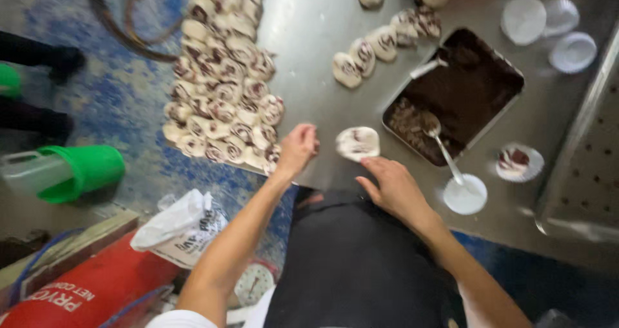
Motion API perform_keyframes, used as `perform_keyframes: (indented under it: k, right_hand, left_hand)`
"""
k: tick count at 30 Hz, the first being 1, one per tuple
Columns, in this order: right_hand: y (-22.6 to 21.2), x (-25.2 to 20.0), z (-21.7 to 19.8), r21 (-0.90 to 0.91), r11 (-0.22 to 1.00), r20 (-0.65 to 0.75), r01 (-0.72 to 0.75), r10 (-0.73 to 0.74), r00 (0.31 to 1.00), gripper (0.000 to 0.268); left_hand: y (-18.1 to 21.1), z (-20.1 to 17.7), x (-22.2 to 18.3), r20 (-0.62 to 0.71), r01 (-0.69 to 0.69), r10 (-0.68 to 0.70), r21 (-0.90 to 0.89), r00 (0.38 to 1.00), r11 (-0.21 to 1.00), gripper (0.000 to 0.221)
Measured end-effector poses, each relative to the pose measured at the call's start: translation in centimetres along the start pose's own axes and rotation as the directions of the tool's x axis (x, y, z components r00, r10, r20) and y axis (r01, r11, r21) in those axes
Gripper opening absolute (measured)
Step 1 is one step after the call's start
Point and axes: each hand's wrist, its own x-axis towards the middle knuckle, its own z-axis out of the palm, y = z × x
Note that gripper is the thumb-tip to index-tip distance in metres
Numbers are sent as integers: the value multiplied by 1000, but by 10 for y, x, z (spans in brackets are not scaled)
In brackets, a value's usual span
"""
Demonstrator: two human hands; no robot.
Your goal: The person prepares bread rolls by hand. The person scoops chocolate filling onto pieces of dough, rolls the dough into spiral shapes, weighs dough on a digital scale, and places the finished rolls into small paper cups on a metal tray.
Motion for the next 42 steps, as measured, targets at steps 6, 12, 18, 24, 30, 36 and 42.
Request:
perform_keyframes:
  k: [6, 12, 18, 24, 30, 36, 42]
  right_hand:
    - [27, -21, 13, 37, 969, 139, -246, 239, 961, 38]
    - [39, 17, 51, 38, 994, -195, -99, 105, 975, 46]
    - [39, 66, 52, -272, 951, -83, -149, 131, 988, 33]
    - [23, 21, 32, 68, 975, 92, -214, 207, 974, 24]
    - [-14, 3, -6, 132, 964, -124, -230, 246, 961, 31]
    - [-32, -10, -12, -126, 982, 135, -138, 155, 979, 45]
    - [1, -45, 17, -52, 939, 135, -341, 345, 929, 44]
  left_hand:
    - [-14, 14, -3, -255, -237, 300, 248, 919, 939, 14]
    - [-38, 22, 0, -260, -353, 483, 420, 836, 836, 12]
    - [-28, 27, -2, -169, -526, 695, 537, 699, 659, 24]
    - [-24, 27, -7, -163, -386, 531, 519, 831, 763, 17]
    - [-27, 26, -4, -145, -449, 581, 496, 801, 743, 20]
    - [-41, 24, -5, -131, -481, 611, 498, 781, 721, 18]
    - [-22, 20, -13, -151, -463, 576, 448, 804, 765, 15]
